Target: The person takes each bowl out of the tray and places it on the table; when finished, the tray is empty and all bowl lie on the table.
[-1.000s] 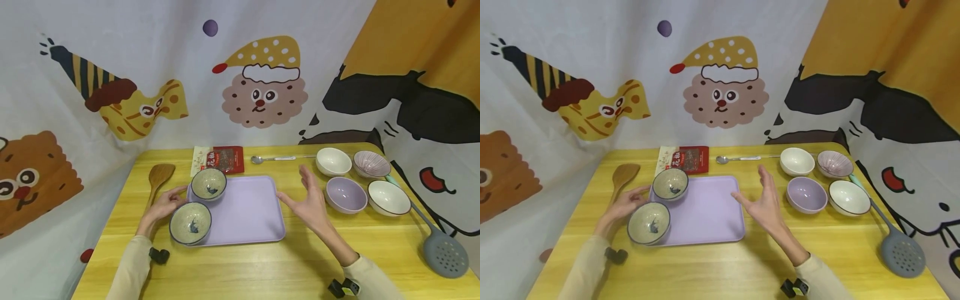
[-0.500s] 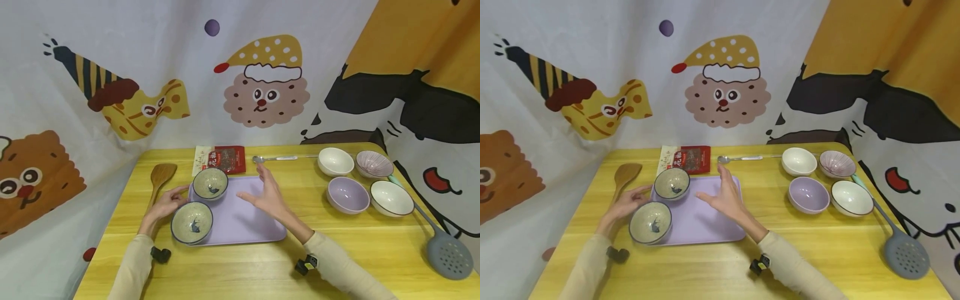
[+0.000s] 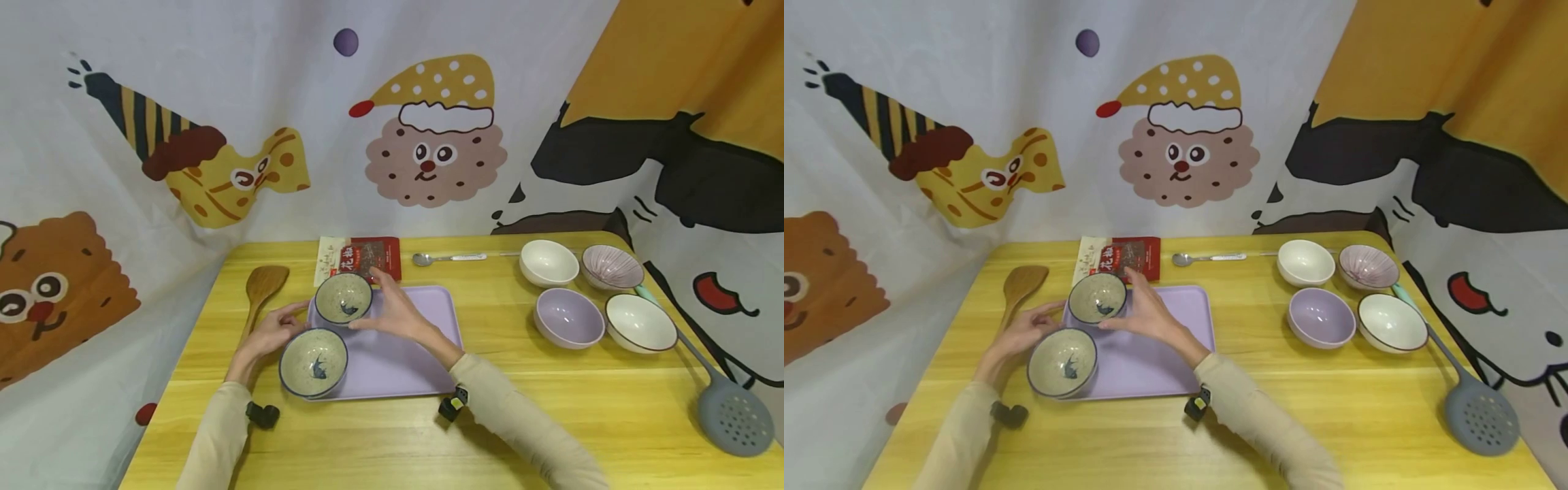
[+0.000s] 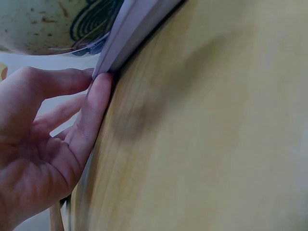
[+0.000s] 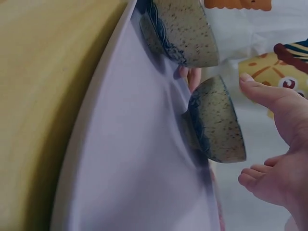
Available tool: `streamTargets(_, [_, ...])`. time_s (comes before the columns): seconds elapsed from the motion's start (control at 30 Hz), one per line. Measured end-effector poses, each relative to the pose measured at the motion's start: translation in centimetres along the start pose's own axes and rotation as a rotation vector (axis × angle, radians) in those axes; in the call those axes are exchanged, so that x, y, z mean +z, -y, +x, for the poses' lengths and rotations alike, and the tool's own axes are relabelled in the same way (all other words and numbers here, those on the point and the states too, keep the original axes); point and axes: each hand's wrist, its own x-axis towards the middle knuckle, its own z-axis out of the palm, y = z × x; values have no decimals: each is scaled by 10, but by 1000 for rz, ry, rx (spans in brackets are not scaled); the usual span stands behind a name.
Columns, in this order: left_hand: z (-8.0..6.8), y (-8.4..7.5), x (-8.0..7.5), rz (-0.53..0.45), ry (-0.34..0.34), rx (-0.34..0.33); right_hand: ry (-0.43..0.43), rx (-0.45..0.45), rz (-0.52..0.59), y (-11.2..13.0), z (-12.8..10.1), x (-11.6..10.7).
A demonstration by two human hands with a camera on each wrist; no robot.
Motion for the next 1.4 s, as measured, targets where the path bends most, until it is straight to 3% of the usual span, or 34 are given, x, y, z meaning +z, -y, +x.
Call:
streamTargets(0.63, [-3,-3,-1,5,11,-24,129,35,53,-13,26,25])
streamTargets(0.83, [-2,-4,-2,50,36,-10,63,44,27,-12,27,27])
streamTargets(1.07, [-3,-6,-2,27,52,16,-40,74,48,-14,18,24])
streamTargets(1.4, [-9,-10,-1,33,48,17,-192,49,68,-15,-10,-16])
